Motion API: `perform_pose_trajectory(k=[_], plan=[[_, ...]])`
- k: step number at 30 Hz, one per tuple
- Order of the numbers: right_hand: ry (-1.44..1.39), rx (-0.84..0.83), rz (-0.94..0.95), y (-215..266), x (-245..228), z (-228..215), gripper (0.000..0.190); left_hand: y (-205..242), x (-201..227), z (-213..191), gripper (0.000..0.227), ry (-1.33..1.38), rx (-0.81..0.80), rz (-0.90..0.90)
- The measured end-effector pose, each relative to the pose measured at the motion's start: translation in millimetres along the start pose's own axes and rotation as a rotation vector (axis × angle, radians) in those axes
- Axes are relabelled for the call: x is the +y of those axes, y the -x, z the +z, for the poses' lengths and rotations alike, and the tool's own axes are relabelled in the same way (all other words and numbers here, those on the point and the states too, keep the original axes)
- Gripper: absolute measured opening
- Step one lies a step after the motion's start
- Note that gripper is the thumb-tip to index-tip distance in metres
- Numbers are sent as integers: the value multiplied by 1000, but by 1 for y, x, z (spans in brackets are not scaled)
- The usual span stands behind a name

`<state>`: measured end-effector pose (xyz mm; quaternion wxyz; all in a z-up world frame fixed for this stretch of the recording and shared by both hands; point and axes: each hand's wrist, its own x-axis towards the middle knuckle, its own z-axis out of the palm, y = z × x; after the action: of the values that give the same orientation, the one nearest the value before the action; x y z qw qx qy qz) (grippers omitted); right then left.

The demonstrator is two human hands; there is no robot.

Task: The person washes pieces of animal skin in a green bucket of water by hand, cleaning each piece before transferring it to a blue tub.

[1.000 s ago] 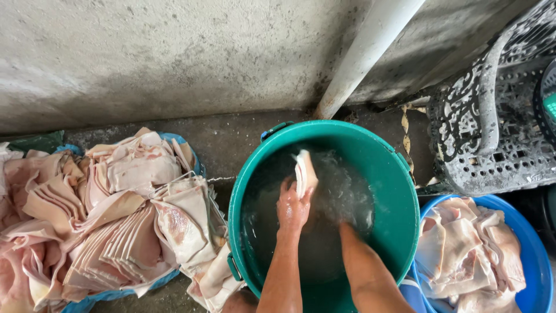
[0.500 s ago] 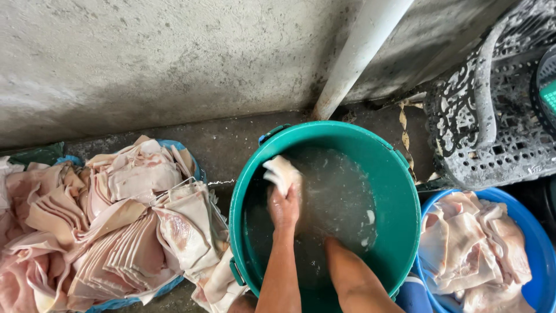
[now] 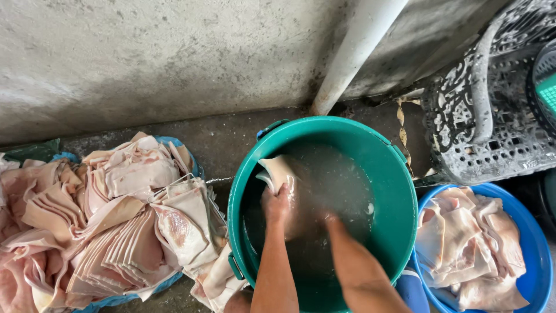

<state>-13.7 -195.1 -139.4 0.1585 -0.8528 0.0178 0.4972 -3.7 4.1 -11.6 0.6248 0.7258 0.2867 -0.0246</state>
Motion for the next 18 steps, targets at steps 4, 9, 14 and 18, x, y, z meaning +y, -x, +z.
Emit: perform_pose_trajectory(k=[4,9,14,18], plan=[[28,284,-104,37,-3,-102,58,-20,-14,5,42,-97,5,-57],[-76,469,-179,142,-31,-164,58,-28,-65,13,48,379,-26,-393],[-297,534,-360,206,-46,-170,64,-24,-119,26,54,630,-188,-712],[-748,356,-549,218,-40,-170,61,-27,-144,32,54,803,-244,-737]])
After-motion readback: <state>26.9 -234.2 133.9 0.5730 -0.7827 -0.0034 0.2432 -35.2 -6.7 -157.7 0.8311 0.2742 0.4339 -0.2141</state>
